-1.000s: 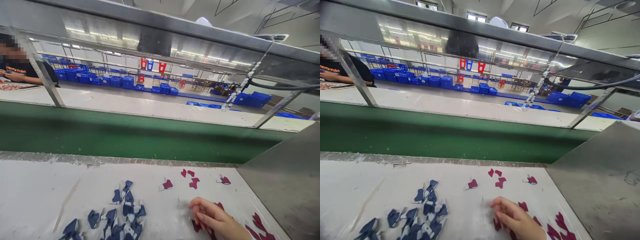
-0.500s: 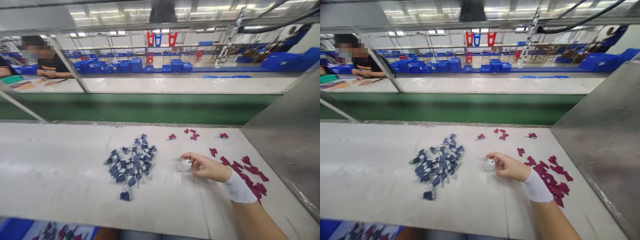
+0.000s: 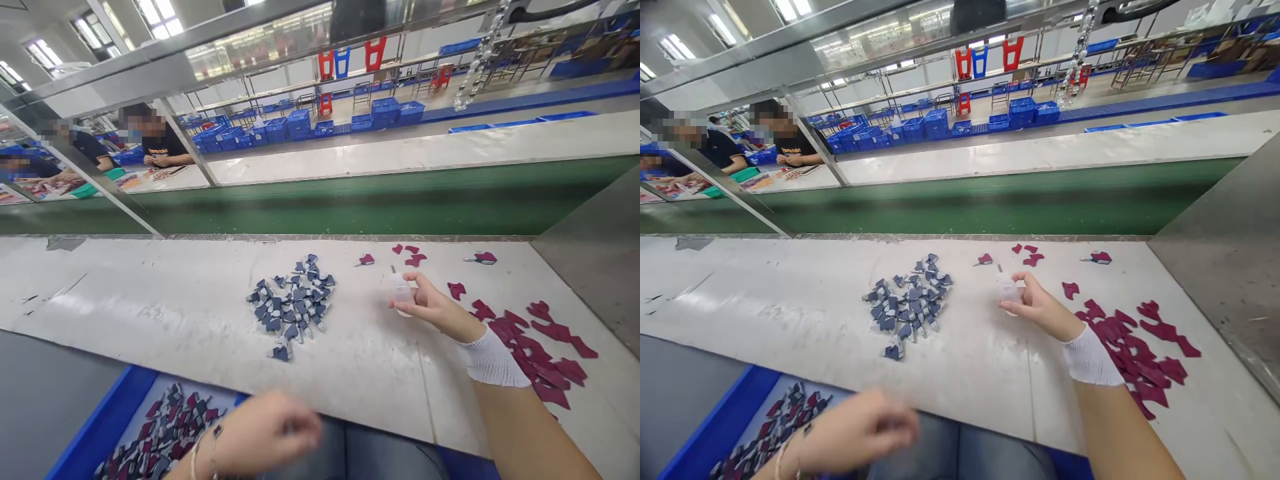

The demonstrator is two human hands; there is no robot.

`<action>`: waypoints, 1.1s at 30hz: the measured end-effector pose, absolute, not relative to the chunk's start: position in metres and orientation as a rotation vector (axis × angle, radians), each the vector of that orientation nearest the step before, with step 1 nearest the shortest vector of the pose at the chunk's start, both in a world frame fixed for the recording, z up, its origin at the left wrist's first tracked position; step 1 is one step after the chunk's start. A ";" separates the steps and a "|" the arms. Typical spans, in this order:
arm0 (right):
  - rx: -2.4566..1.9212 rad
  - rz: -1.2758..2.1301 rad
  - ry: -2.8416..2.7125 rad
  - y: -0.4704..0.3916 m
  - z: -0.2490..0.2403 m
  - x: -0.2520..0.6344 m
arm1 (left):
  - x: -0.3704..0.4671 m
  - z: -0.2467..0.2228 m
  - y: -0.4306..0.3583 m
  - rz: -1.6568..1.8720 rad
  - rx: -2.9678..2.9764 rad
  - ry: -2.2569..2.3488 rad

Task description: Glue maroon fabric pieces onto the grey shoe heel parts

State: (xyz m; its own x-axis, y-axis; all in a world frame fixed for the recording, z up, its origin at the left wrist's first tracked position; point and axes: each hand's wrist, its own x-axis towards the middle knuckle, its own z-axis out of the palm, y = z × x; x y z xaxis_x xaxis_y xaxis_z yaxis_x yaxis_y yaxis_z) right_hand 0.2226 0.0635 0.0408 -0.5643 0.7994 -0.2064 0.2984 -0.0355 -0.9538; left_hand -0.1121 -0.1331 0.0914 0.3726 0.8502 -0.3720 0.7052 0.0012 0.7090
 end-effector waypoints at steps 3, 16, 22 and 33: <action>-1.078 1.625 -1.803 0.062 0.044 0.230 | -0.085 0.097 -0.064 0.213 2.110 1.926; -0.876 1.682 -1.578 0.069 0.038 0.237 | -0.097 0.057 0.067 0.033 2.121 2.126; -0.832 1.686 -1.541 0.054 0.050 0.225 | -0.101 0.074 0.048 0.877 1.562 1.963; -0.911 1.479 -1.589 0.045 0.087 0.236 | -0.047 0.029 -0.006 0.911 0.528 0.754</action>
State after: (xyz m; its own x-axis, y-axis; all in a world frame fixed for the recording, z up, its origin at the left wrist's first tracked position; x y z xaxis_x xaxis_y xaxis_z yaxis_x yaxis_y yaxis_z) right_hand 0.2357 0.0447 0.0867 -0.4504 0.8905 0.0635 0.0008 0.0715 -0.9974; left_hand -0.0475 -0.0055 0.0291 0.3930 0.8497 -0.3516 -0.5044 0.5189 0.6901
